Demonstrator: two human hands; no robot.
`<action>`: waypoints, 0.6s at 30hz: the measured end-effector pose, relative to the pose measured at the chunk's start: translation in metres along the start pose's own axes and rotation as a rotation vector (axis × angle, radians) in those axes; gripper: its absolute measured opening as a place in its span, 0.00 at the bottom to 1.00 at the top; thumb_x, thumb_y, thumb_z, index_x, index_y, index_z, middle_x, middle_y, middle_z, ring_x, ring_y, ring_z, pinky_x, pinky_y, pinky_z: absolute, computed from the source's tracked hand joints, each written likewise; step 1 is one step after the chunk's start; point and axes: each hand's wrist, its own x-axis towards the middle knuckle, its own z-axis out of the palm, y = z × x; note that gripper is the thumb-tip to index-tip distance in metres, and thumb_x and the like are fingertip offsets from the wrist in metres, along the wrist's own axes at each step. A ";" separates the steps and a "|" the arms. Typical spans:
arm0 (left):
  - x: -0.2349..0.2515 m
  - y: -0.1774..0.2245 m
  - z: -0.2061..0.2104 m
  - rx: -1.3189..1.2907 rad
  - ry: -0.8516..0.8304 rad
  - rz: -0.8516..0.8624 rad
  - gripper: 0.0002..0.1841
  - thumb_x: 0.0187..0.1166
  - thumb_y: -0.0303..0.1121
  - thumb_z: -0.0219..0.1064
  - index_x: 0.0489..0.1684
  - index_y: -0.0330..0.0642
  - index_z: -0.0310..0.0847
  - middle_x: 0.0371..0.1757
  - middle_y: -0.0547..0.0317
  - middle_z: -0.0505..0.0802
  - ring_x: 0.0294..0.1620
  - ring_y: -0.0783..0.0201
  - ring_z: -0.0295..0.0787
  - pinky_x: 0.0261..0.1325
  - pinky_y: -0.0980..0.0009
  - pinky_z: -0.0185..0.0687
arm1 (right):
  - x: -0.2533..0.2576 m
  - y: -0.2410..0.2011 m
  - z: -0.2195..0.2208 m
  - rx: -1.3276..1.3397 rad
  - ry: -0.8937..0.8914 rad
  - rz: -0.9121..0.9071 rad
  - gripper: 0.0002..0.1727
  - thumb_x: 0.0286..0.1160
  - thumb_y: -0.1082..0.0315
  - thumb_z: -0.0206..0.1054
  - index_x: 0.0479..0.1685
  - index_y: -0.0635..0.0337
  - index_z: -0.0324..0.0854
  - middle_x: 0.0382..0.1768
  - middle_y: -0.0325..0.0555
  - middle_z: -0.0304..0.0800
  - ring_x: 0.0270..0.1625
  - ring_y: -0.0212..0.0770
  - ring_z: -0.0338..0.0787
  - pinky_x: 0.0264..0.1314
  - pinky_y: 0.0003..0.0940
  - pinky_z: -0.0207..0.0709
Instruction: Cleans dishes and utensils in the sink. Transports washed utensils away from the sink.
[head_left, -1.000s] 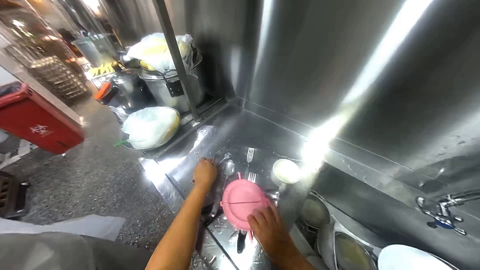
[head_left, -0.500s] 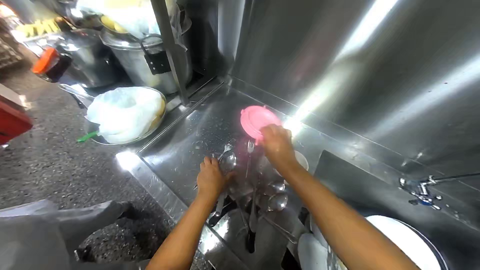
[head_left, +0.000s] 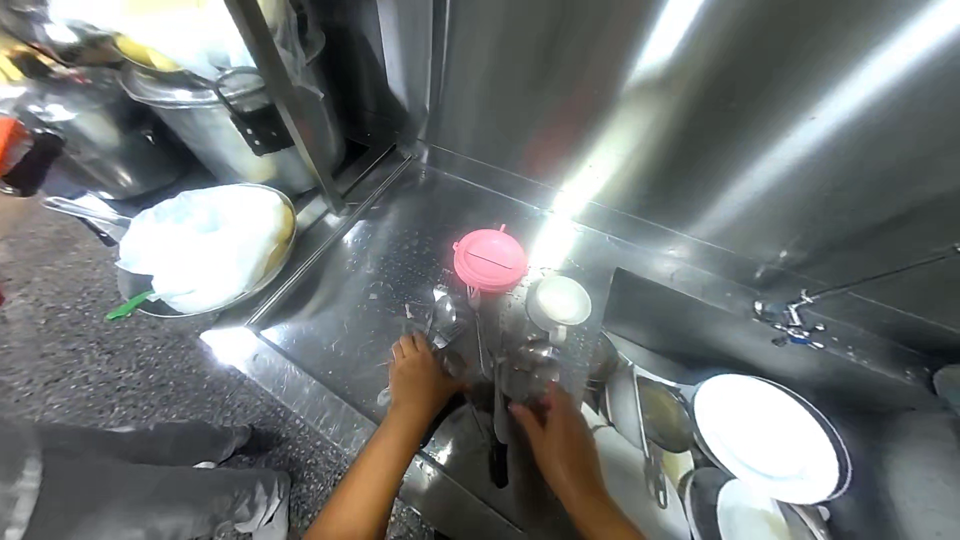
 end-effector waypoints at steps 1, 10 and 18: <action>-0.003 0.003 0.003 -0.009 -0.004 0.002 0.63 0.59 0.61 0.83 0.89 0.27 0.51 0.85 0.27 0.65 0.86 0.34 0.62 0.83 0.46 0.66 | -0.002 -0.007 0.006 0.042 -0.003 0.018 0.43 0.78 0.53 0.72 0.83 0.76 0.63 0.66 0.69 0.83 0.64 0.62 0.87 0.71 0.54 0.78; -0.013 0.028 0.008 -0.068 -0.034 0.010 0.28 0.83 0.40 0.66 0.75 0.28 0.73 0.76 0.32 0.79 0.81 0.38 0.72 0.82 0.47 0.67 | 0.014 -0.061 0.030 0.161 -0.084 0.182 0.43 0.76 0.68 0.71 0.89 0.72 0.54 0.73 0.66 0.79 0.74 0.58 0.82 0.78 0.48 0.73; -0.007 0.019 -0.008 -0.265 -0.171 0.085 0.30 0.93 0.52 0.47 0.68 0.33 0.81 0.67 0.34 0.87 0.73 0.40 0.81 0.77 0.41 0.69 | 0.028 -0.085 0.037 0.284 -0.175 0.283 0.36 0.81 0.72 0.64 0.89 0.66 0.58 0.73 0.63 0.81 0.76 0.56 0.81 0.79 0.51 0.72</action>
